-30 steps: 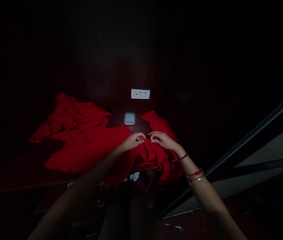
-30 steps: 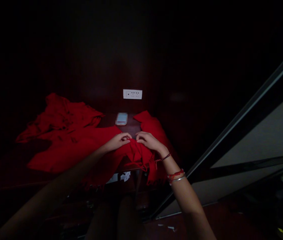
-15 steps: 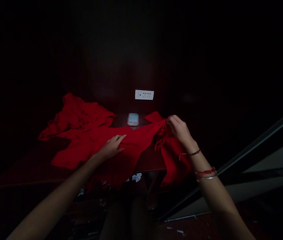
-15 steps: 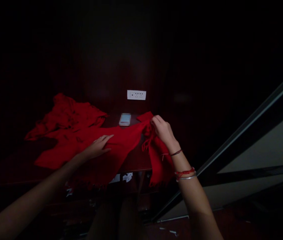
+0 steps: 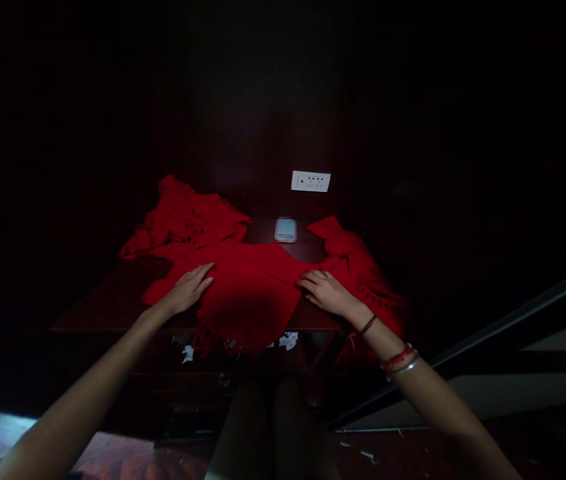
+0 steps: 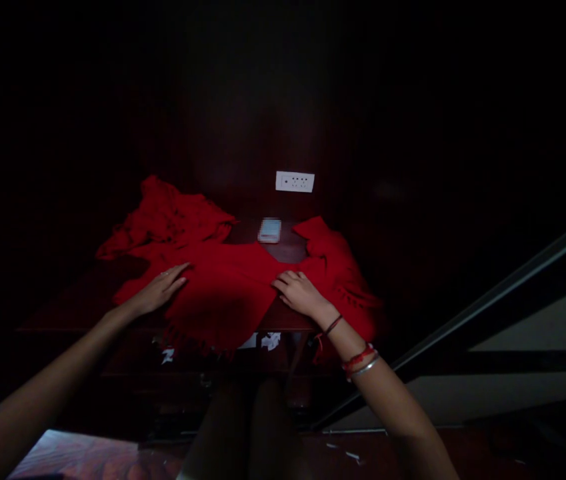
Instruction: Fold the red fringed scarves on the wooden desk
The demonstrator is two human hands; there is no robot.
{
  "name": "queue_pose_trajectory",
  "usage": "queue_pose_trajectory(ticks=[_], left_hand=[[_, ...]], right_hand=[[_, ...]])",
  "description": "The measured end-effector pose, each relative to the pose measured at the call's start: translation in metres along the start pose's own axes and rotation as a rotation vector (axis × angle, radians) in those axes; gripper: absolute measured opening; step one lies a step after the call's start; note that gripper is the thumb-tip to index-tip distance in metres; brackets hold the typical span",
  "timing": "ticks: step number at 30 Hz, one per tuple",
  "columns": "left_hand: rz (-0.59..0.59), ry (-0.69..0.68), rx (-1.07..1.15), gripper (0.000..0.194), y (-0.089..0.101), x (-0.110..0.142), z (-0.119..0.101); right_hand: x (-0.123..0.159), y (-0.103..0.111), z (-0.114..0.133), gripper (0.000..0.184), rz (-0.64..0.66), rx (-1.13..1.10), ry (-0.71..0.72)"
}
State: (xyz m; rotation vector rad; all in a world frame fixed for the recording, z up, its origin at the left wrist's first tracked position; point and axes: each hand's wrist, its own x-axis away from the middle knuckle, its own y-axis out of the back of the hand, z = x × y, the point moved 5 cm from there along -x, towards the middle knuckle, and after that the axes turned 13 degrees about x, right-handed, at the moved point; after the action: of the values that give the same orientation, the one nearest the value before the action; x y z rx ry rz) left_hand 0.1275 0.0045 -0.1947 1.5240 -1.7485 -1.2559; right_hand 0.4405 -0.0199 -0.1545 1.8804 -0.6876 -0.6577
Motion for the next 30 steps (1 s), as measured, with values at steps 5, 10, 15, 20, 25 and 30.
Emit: queue_pose_trajectory(ticks=[5,10,15,20,25,30], left_hand=[[-0.002,0.057,-0.075,0.054,-0.002,0.006,0.019],[-0.023,0.067,-0.137,0.055,0.004,0.012,0.022],[-0.056,0.015,-0.152,0.054,0.006,0.007,0.017],[-0.062,-0.068,-0.156,0.049,0.014,-0.001,0.006],[-0.076,-0.124,-0.053,0.04,0.03,-0.004,-0.004],[0.015,-0.04,0.139,0.047,0.035,-0.014,0.003]], right_hand=[[-0.019,-0.007,-0.027,0.03,0.168,0.101,-0.189],[0.02,0.004,-0.101,0.03,0.272,0.183,-0.588],[0.017,0.017,-0.07,0.033,0.147,0.178,-0.468],[-0.029,0.009,0.031,0.05,0.121,-0.197,0.073],[-0.045,0.006,0.02,0.027,0.121,-0.132,0.007],[-0.021,0.029,-0.067,0.025,-0.03,-0.091,-0.211]])
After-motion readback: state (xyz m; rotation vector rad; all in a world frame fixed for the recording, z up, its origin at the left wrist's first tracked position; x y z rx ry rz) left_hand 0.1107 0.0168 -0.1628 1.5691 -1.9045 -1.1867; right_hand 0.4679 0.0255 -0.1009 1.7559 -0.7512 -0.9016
